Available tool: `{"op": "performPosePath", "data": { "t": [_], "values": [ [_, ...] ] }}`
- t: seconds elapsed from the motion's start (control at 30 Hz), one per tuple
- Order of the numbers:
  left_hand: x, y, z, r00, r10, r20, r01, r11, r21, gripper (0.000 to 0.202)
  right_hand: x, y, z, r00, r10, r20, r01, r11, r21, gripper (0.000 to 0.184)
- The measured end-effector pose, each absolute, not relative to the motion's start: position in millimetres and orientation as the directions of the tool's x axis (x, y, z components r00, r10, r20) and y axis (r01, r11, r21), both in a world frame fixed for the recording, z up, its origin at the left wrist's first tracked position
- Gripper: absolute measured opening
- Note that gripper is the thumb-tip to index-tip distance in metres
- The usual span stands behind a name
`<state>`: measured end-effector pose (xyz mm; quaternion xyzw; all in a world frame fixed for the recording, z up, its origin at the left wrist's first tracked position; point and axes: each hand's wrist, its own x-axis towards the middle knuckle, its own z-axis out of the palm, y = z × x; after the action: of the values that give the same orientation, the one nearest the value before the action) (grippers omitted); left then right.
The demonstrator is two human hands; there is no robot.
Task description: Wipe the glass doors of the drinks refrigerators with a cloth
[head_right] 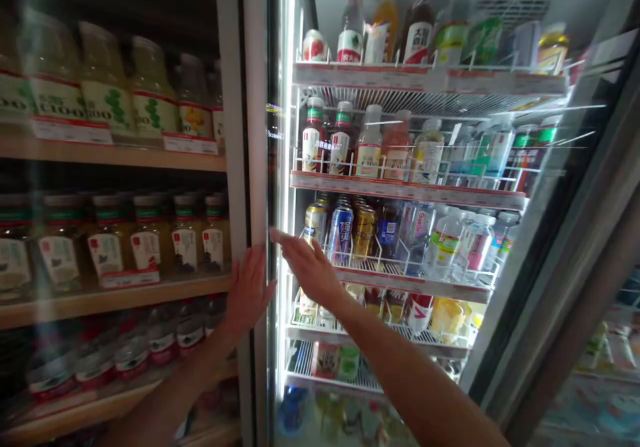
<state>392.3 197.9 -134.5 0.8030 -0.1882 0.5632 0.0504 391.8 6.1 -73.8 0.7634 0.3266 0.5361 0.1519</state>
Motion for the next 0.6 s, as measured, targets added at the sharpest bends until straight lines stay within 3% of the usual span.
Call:
{"op": "performPosePath", "data": {
  "t": [0.07, 0.13, 0.3, 0.47, 0.53, 0.6],
  "values": [
    [392, 198, -132, 0.275, -0.262, 0.925, -0.362, -0.92, -0.152, 0.064, 383, -6, -94, 0.183, 0.786, 0.591, 0.407, -0.608, 0.682, 0.046],
    [393, 194, -128, 0.257, -0.265, 0.929, -0.379, -0.912, -0.155, 0.065, 378, -24, -94, 0.179, 0.793, 0.583, 0.401, -0.599, 0.692, 0.047],
    [395, 158, -114, 0.219, -0.305, 0.927, -0.493, -0.854, -0.164, 0.066, 368, -76, -65, 0.219, 0.431, 0.875, 0.198, -0.898, 0.393, 0.057],
    [388, 107, -106, 0.143, -0.39, 0.909, -0.601, -0.765, -0.233, 0.068, 344, -129, -92, 0.328, 0.691, 0.645, 0.274, -0.723, 0.635, 0.06],
    [386, 87, -103, 0.128, -0.409, 0.903, -0.622, -0.743, -0.248, 0.068, 340, -149, -81, 0.344, 0.608, 0.715, 0.185, -0.791, 0.584, 0.058],
    [383, 68, -101, 0.122, -0.422, 0.898, -0.635, -0.729, -0.256, 0.066, 340, -165, -64, 0.277, 0.432, 0.858, 0.068, -0.9, 0.431, 0.058]
  ]
}}
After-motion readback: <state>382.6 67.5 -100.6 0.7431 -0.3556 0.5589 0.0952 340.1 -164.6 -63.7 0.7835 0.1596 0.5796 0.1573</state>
